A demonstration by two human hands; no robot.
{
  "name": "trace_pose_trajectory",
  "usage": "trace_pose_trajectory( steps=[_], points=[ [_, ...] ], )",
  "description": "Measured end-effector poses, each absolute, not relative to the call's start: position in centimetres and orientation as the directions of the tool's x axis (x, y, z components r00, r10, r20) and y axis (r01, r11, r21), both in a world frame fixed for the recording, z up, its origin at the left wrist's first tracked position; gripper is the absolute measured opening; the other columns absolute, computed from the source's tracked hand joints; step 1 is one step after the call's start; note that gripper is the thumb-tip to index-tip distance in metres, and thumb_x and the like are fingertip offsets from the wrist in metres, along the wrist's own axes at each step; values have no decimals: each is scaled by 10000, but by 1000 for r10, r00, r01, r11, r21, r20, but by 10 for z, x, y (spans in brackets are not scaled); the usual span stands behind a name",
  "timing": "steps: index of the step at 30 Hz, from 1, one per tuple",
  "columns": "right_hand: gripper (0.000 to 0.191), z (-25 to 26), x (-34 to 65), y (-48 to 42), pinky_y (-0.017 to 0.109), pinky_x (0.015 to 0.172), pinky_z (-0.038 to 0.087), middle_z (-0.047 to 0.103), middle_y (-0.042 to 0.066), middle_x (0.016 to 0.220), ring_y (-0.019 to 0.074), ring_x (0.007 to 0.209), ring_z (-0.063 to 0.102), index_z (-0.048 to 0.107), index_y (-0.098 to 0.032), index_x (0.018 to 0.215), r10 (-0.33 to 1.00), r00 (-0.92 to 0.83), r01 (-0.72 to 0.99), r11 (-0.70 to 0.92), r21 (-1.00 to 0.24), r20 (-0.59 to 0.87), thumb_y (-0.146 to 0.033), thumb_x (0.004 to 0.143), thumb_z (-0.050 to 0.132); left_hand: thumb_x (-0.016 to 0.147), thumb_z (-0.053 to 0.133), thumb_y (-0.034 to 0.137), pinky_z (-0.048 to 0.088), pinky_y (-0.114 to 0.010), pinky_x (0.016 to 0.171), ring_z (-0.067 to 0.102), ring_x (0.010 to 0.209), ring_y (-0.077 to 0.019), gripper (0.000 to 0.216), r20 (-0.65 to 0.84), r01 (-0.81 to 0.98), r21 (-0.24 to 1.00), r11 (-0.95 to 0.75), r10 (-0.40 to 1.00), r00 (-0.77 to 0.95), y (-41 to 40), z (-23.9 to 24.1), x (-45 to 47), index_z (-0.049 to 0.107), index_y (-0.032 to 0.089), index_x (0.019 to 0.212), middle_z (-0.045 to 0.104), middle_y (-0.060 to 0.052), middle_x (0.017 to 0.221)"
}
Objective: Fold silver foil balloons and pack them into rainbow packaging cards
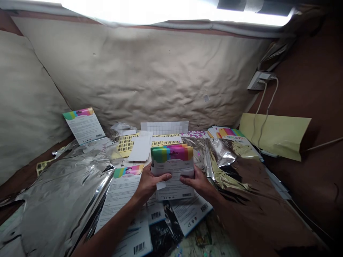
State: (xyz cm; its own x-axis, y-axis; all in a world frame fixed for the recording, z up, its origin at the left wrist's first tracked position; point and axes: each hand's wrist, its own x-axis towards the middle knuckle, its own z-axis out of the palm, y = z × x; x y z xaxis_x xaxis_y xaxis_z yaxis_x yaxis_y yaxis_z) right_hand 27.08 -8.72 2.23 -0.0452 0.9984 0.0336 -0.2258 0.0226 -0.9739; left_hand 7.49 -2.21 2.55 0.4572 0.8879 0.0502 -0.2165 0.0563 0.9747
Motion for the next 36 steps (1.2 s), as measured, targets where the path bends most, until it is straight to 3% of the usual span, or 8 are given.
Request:
trace_pose_trajectory(
  steps=[3,7,11,15,24,31,36],
  points=[
    [582,27,278,-93,423,1007,454,651,83,1256,264,1182,594,531,-233,1311,975,-213,-307,-2,-952,66,-431,804,739,659,863,295,600,-393,748,712,936,-323,499,38,-214,975,66,893,449,-23,26,74,664,134,1088,749,-134,1040],
    [698,30,285,-93,422,995,452,649,95,1246,274,1212,568,480,-238,1379,945,-322,-354,-66,-933,56,-483,782,746,677,852,303,593,-395,769,711,937,-321,480,41,-208,976,58,897,441,-24,25,75,660,127,1081,747,-141,1043],
    [523,24,277,-85,412,968,470,671,85,1212,259,1121,621,563,-242,1283,984,-160,-299,27,-954,78,-428,823,728,699,837,314,586,-396,784,704,963,-325,475,64,-232,971,48,889,454,-24,22,75,658,136,1101,745,-135,1054],
    [524,17,268,-79,371,864,519,707,74,1131,259,1031,659,595,-226,1212,997,-24,-252,71,-965,79,-332,746,811,700,838,306,577,-381,775,702,946,-318,491,67,-247,967,65,868,491,-22,18,75,653,129,1120,740,-141,1054],
    [526,13,270,-82,364,838,540,728,73,1065,258,977,676,631,-198,1162,999,12,-333,43,-942,41,-274,690,849,793,747,406,551,-395,835,661,1036,-323,527,80,-272,955,114,787,612,-23,22,72,631,131,1228,690,-159,1176],
    [504,19,267,-85,368,812,558,706,82,1115,269,988,669,625,-195,1148,994,100,-218,61,-974,40,-324,708,833,771,775,385,558,-387,795,672,1001,-322,549,26,-265,944,195,758,651,-18,10,72,633,127,1234,703,-160,1137],
    [599,19,263,-86,381,807,563,717,94,1088,276,955,683,598,-183,1157,988,157,-153,20,-988,-4,-331,643,868,737,814,317,564,-389,776,693,933,-303,549,-32,-251,943,219,809,587,-21,4,76,640,127,1222,730,-146,1060]
  ],
)
